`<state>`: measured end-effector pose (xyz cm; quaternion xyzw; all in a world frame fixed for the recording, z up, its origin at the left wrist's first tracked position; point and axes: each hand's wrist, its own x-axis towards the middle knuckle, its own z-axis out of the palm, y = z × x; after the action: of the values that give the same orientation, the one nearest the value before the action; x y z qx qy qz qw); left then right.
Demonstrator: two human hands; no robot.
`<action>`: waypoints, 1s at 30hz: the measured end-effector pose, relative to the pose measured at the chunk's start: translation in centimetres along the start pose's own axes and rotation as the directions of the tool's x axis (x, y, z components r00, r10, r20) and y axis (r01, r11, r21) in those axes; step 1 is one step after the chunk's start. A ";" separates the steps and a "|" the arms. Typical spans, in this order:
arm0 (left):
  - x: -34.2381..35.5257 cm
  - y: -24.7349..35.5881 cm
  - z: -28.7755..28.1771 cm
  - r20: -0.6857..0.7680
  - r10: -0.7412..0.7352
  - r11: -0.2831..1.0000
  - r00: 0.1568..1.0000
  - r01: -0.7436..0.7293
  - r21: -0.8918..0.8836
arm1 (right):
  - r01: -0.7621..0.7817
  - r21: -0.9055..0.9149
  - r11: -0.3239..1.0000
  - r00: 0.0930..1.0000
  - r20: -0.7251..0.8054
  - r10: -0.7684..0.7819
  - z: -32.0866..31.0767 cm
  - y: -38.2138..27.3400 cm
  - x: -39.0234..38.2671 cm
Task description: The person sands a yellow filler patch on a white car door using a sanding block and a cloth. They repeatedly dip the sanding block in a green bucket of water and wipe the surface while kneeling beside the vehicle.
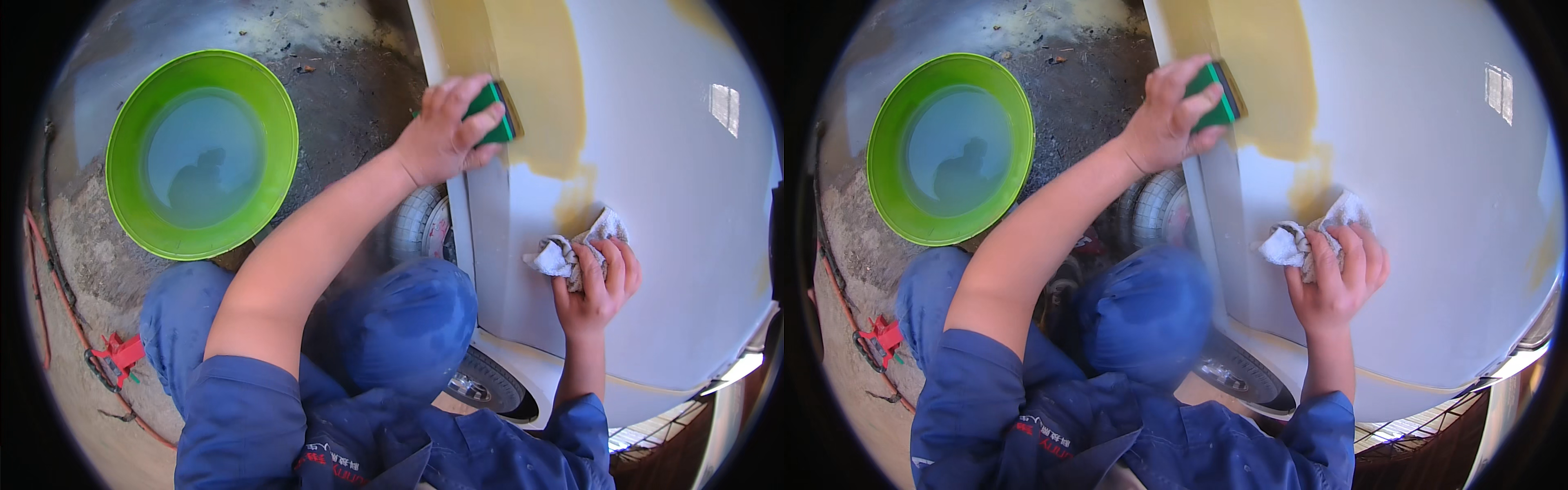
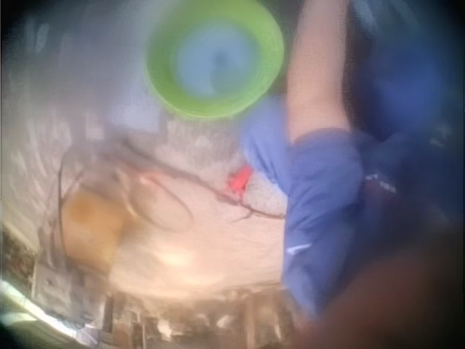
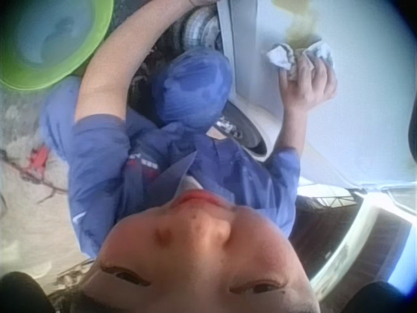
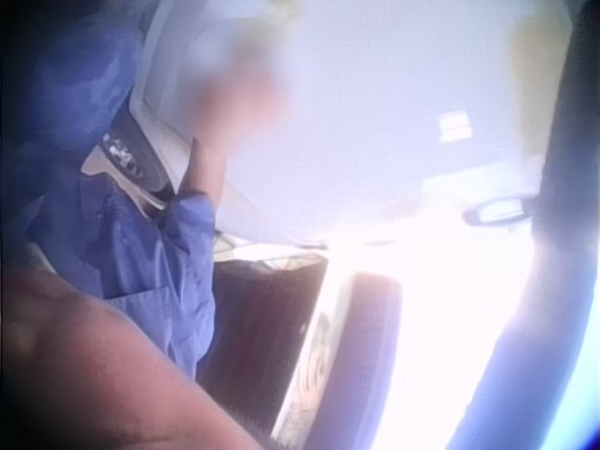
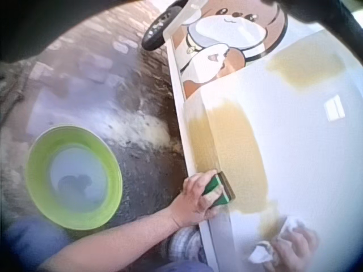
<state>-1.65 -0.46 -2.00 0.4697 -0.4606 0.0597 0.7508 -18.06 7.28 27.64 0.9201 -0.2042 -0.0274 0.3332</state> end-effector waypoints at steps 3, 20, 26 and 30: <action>-0.8 1.2 -0.4 0.087 0.172 0.984 0.981 -0.167 -0.057 | -0.038 -0.020 0.999 0.998 0.043 0.039 0.2 -0.1 -0.2; 0.0 -1.2 -0.3 0.048 -0.110 0.994 0.993 0.109 0.019 | -0.026 -0.003 1.000 0.999 -0.024 0.026 0.4 -0.2 -0.4; -1.9 3.3 0.3 -0.001 0.271 0.962 0.962 -0.271 0.000 | -0.039 -0.004 0.999 0.998 -0.041 0.039 0.5 -0.3 -0.1; -1.0 0.7 -0.1 0.101 0.112 0.993 0.989 -0.108 -0.046 | -0.027 0.012 1.000 0.999 -0.033 0.028 0.6 -0.4 0.0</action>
<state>-2.49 0.34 -2.33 0.4308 -0.5251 0.0672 0.7308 -18.08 7.21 26.98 0.9193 -0.2115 -0.0066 0.3317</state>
